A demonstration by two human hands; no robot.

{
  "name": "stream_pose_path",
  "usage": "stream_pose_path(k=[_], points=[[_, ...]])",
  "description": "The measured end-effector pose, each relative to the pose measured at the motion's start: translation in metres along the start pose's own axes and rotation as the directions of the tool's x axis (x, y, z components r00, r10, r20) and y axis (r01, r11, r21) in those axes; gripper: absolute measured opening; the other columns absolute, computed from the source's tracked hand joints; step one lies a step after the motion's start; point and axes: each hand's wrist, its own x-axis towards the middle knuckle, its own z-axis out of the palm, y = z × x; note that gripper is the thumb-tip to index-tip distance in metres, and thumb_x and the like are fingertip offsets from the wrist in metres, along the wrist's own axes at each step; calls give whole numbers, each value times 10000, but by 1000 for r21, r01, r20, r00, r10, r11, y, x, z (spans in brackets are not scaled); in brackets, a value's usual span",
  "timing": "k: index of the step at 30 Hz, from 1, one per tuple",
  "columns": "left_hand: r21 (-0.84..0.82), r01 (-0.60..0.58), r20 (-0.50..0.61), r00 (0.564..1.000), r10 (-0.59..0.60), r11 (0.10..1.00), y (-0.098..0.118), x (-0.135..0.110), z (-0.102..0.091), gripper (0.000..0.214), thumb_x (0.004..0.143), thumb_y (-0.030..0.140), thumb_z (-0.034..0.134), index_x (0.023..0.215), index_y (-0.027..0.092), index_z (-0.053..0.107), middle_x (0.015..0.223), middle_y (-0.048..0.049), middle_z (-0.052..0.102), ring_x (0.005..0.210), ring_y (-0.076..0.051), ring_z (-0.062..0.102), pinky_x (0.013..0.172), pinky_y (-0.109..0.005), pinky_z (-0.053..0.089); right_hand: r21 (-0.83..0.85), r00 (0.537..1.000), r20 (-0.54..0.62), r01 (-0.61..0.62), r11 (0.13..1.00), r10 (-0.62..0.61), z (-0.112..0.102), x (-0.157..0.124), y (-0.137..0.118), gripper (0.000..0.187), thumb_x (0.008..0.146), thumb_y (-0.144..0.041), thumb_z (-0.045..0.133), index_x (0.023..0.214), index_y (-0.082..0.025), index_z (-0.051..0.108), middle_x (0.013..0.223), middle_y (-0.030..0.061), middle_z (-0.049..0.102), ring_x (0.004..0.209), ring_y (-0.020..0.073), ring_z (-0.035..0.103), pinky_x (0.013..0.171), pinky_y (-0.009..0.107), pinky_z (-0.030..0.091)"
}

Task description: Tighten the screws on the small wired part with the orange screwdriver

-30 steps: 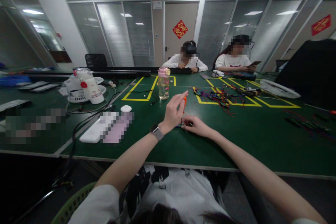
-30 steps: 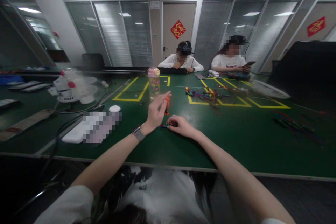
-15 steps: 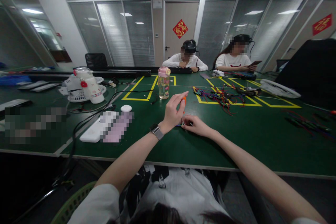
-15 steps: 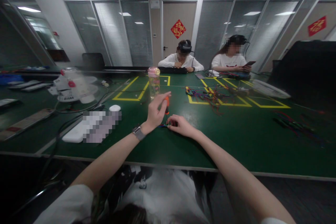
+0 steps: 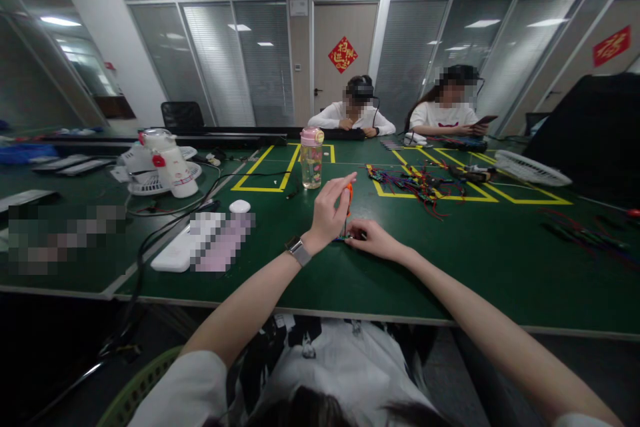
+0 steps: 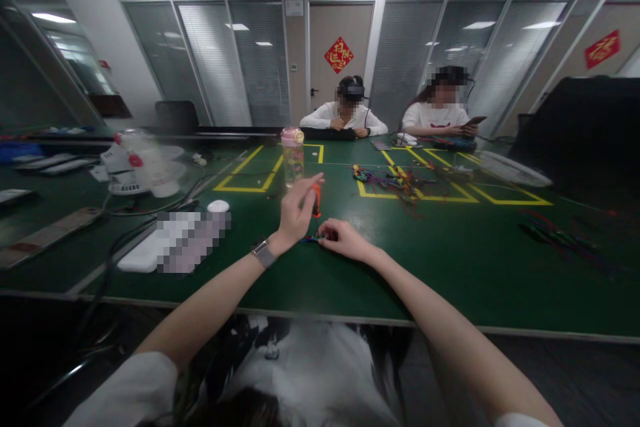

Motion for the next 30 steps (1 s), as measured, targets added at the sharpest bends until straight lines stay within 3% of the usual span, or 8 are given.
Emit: stream_pose_path(k=[7,13,16,21,25,30], points=[[101,5,-99,995,5,995,3,1,1,153,889,287,593,977,177,651,838,-18,512,758,-128,517,720,-257,457,12,1000,-10,-16,1000,16,0,0,2,105,772,-228,634,846,-152,632,680,-10,551,616,127,499,583,242,398],[61,31,-38,999,-28,998,1,-1,-1,307,981,251,354,1152,200,603,1000,-59,556,954,-162,548,852,-301,459,14,999,-13,-33,999,33,0,0,3,128,765,-243,646,859,-157,633,698,-7,567,619,125,502,587,242,410],[7,39,-9,999,-39,999,0,-1,-1,335,986,210,322,1231,198,549,1077,-64,612,1010,-162,574,899,-313,457,28,999,-14,-38,999,39,0,0,3,117,768,-245,640,840,-156,617,705,-3,567,624,128,505,587,244,411],[56,37,-52,998,-34,998,1,0,2,234,946,258,485,1148,202,590,980,-44,633,905,-150,593,832,-295,483,30,998,-7,-55,998,55,1,0,3,98,760,-233,638,811,-163,593,688,-8,556,625,131,503,580,243,404],[153,49,-102,994,-33,987,1,1,2,217,867,359,622,1022,210,653,865,-23,531,811,-148,533,763,-282,473,44,998,-10,-55,998,55,0,0,2,94,757,-224,634,806,-160,585,685,-10,552,621,130,500,584,245,401],[87,63,-42,997,-59,994,0,1,0,304,977,249,379,1199,205,581,1070,-73,582,1019,-177,553,914,-335,448,34,999,14,-47,998,47,-1,0,2,131,745,-235,654,832,-160,589,689,-17,540,615,124,485,584,240,397]])
